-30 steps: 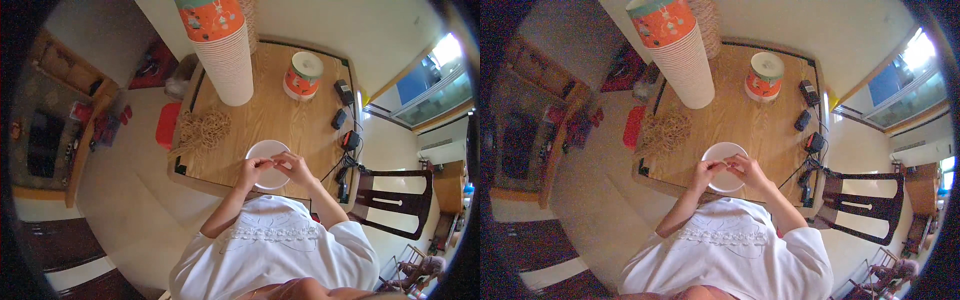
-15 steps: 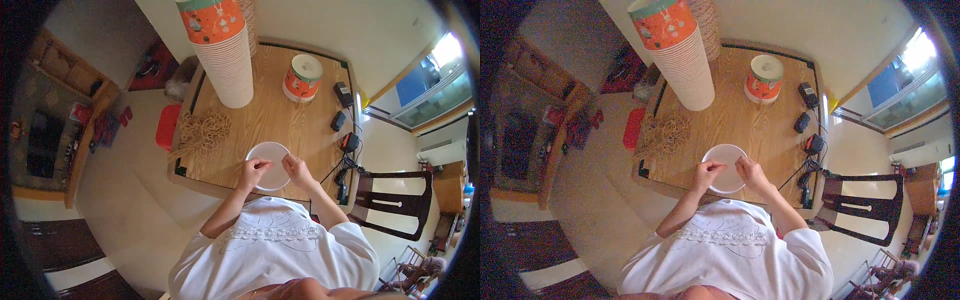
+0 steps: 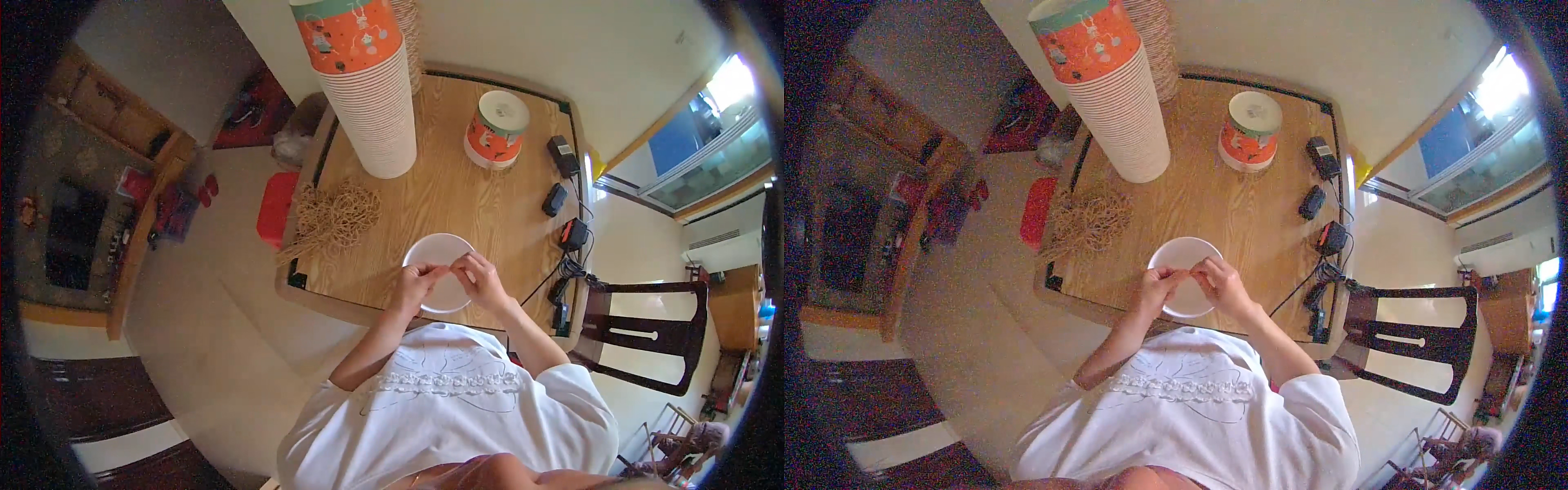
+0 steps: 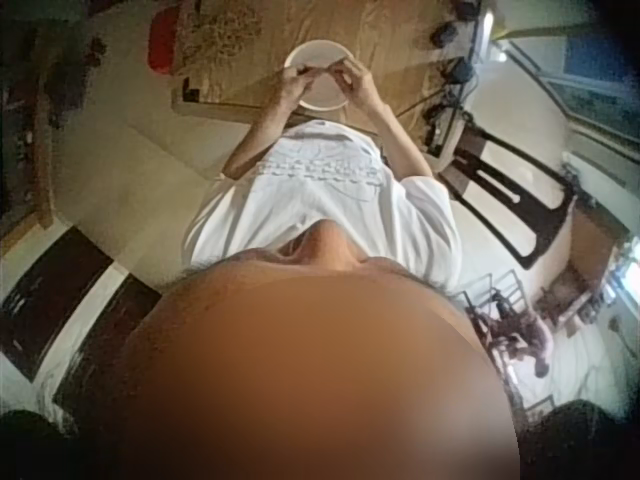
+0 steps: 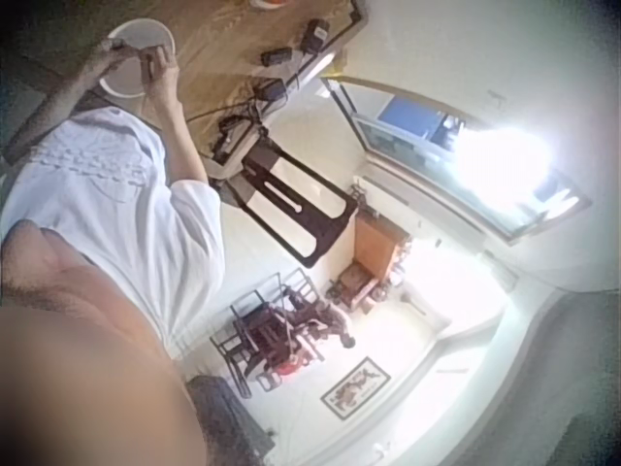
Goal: The person is untying a tangle of rubber bands and placing them around the rim of a paper cup.
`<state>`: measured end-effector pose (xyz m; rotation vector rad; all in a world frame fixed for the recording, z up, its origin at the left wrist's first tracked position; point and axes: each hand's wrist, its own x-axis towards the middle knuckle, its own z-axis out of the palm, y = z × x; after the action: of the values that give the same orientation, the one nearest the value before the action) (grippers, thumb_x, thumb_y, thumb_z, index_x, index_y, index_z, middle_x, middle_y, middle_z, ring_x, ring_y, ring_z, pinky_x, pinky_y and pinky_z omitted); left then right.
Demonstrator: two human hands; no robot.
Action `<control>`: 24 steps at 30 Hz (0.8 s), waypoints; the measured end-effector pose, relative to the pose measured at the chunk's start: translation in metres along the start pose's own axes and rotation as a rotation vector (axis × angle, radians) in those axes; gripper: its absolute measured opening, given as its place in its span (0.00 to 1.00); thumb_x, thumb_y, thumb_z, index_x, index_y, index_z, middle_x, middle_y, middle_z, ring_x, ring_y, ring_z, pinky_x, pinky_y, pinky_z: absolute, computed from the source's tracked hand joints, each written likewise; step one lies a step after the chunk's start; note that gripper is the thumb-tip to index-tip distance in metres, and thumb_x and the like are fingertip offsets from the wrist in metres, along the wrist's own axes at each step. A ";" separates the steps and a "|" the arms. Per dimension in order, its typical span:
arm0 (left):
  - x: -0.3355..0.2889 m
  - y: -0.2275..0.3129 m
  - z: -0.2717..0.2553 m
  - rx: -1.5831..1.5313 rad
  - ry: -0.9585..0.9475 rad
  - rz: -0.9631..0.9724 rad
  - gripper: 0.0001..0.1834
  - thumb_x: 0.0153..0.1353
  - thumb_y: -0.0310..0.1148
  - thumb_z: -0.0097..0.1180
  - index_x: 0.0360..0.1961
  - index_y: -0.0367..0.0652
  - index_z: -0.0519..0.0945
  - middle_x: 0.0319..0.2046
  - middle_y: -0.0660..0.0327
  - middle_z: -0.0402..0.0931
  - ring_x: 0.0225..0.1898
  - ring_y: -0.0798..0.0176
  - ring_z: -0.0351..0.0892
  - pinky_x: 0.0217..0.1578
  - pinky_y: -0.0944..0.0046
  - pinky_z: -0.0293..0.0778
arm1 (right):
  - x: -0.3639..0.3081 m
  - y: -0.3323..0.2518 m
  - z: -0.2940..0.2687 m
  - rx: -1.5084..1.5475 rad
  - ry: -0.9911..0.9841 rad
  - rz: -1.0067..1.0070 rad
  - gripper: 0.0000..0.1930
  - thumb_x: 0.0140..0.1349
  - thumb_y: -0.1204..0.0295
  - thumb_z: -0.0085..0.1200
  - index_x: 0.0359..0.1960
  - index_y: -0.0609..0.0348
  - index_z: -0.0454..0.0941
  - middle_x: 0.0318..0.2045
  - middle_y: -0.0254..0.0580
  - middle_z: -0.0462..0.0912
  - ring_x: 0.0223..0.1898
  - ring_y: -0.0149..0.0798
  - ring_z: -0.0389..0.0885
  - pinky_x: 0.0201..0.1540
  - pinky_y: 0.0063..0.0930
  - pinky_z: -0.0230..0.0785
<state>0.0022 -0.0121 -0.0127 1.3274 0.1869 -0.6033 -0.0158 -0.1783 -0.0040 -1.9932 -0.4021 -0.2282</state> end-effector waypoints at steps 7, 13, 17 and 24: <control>-0.003 0.002 0.015 0.316 0.133 0.439 0.06 0.48 0.29 0.59 0.28 0.38 0.79 0.21 0.65 0.74 0.21 0.73 0.69 0.24 0.73 0.66 | -0.003 0.000 -0.003 -0.124 -0.036 0.064 0.02 0.52 0.79 0.46 0.28 0.62 0.67 0.26 0.48 0.71 0.29 0.52 0.71 0.30 0.38 0.66; -0.005 0.010 0.020 0.525 0.143 0.510 0.05 0.47 0.26 0.58 0.27 0.37 0.79 0.23 0.62 0.75 0.23 0.73 0.71 0.25 0.73 0.68 | -0.003 0.014 -0.011 -0.173 -0.125 0.258 0.04 0.53 0.75 0.48 0.28 0.62 0.67 0.24 0.48 0.70 0.29 0.51 0.70 0.31 0.38 0.65; 0.015 -0.013 0.008 0.451 0.203 0.450 0.05 0.47 0.26 0.58 0.26 0.37 0.79 0.22 0.63 0.75 0.23 0.73 0.72 0.24 0.73 0.68 | 0.008 0.031 -0.016 -0.289 0.137 0.215 0.07 0.53 0.74 0.48 0.34 0.59 0.70 0.25 0.45 0.72 0.27 0.47 0.72 0.29 0.34 0.66; 0.041 -0.046 -0.008 0.367 0.276 0.344 0.05 0.49 0.28 0.57 0.25 0.37 0.79 0.20 0.64 0.77 0.21 0.75 0.72 0.24 0.74 0.68 | -0.013 0.034 0.014 -0.048 0.022 0.336 0.13 0.52 0.78 0.46 0.41 0.57 0.70 0.22 0.40 0.69 0.22 0.32 0.69 0.27 0.24 0.65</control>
<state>0.0145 -0.0218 -0.0726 1.7521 0.0694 -0.1626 -0.0151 -0.1814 -0.0425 -2.0680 -0.0441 -0.0482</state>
